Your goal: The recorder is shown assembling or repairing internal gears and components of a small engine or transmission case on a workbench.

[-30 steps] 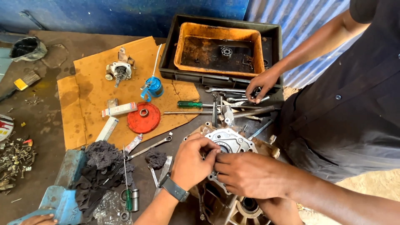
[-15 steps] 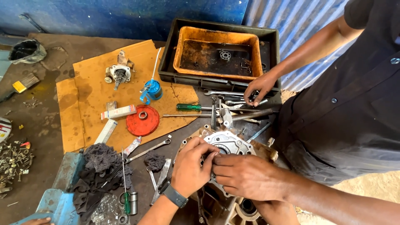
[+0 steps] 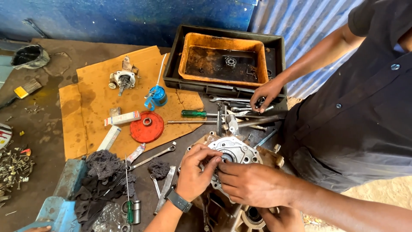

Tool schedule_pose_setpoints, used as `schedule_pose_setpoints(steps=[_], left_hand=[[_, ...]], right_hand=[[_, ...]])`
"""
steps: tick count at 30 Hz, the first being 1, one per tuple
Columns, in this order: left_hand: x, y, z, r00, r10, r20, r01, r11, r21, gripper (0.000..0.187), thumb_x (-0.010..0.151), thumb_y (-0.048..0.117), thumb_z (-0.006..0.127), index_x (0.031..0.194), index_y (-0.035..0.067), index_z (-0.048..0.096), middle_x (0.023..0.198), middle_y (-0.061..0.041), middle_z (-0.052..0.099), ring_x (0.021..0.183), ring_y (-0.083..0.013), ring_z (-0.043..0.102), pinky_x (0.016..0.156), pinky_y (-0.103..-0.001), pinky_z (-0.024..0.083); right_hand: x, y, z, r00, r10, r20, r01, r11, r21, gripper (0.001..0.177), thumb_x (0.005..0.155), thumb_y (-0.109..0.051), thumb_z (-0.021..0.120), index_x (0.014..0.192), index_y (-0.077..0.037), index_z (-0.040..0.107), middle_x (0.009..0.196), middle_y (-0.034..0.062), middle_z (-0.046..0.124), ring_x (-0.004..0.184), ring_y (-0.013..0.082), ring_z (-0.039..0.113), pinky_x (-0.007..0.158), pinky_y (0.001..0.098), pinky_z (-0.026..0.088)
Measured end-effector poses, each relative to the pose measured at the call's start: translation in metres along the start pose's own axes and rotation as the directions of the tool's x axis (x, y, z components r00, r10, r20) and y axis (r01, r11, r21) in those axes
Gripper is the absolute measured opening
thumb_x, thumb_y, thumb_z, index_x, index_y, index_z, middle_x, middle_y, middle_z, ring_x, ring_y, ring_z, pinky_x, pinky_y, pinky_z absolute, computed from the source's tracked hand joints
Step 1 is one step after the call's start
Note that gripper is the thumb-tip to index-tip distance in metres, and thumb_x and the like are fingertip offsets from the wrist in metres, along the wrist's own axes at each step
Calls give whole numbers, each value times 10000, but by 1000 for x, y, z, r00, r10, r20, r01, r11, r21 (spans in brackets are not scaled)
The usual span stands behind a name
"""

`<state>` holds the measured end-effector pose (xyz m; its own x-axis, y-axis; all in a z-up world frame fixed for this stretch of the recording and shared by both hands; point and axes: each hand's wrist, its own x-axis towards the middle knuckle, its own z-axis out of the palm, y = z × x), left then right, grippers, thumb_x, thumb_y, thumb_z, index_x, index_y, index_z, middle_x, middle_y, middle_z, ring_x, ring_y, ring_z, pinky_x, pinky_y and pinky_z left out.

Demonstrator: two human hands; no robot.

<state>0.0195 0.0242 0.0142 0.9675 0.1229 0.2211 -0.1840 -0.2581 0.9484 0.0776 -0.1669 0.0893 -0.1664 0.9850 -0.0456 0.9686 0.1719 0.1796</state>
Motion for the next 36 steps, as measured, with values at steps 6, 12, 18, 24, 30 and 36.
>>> schedule_pose_setpoints(steps=[6, 12, 18, 24, 30, 36], left_hand=[[-9, -14, 5, 997, 34, -76, -33, 999, 4, 152, 868, 1, 724, 998, 50, 785, 879, -48, 666, 745, -138, 644, 644, -258, 490], [-16, -8, -1, 991, 130, -4, -130, 990, 52, 482, 792, -19, 673, 1262, 82, 706, 1124, -112, 648, 930, -214, 654, 761, -299, 535], [-17, -4, 1, 965, 264, 10, -260, 946, 194, 662, 657, 43, 716, 1315, 88, 667, 1165, -140, 625, 1107, -321, 646, 934, -379, 542], [-18, -14, 9, 970, 237, -60, -213, 939, 270, 601, 673, 53, 740, 1266, 147, 719, 1143, -95, 670, 1055, -291, 683, 865, -362, 565], [-15, -25, 13, 964, 259, -63, -230, 928, 292, 512, 725, 168, 819, 1226, 128, 720, 1081, -95, 667, 996, -267, 685, 837, -363, 568], [-16, -20, 10, 970, 239, -50, -218, 941, 257, 511, 762, 237, 822, 1244, 110, 710, 1104, -110, 664, 982, -271, 693, 809, -357, 580]], right_hand=[[2, 3, -6, 995, -27, 97, 22, 998, 56, 142, 736, -186, 717, 703, -62, 657, 888, 41, 605, 997, 223, 580, 920, 321, 502], [8, 0, 0, 996, 40, 81, -42, 999, 30, 127, 744, -169, 731, 771, -52, 690, 929, 32, 626, 955, 205, 571, 846, 307, 507], [9, 1, 0, 983, 27, 181, -30, 999, 17, 102, 750, -107, 744, 788, -28, 692, 923, 47, 640, 980, 217, 591, 904, 330, 515], [12, -2, -4, 994, -108, -30, 70, 807, -586, 61, 857, -70, 728, 852, -13, 704, 901, 49, 663, 923, 186, 671, 835, 295, 557], [-6, -3, 21, 987, -73, 143, 160, 451, -878, 186, 898, -86, 729, 1058, 3, 695, 737, 29, 644, 518, 89, 581, 463, 245, 491], [-4, -4, 9, 987, -63, 149, 161, 439, -884, 204, 892, -140, 711, 1059, -33, 661, 708, 16, 651, 532, 129, 650, 455, 265, 524]])
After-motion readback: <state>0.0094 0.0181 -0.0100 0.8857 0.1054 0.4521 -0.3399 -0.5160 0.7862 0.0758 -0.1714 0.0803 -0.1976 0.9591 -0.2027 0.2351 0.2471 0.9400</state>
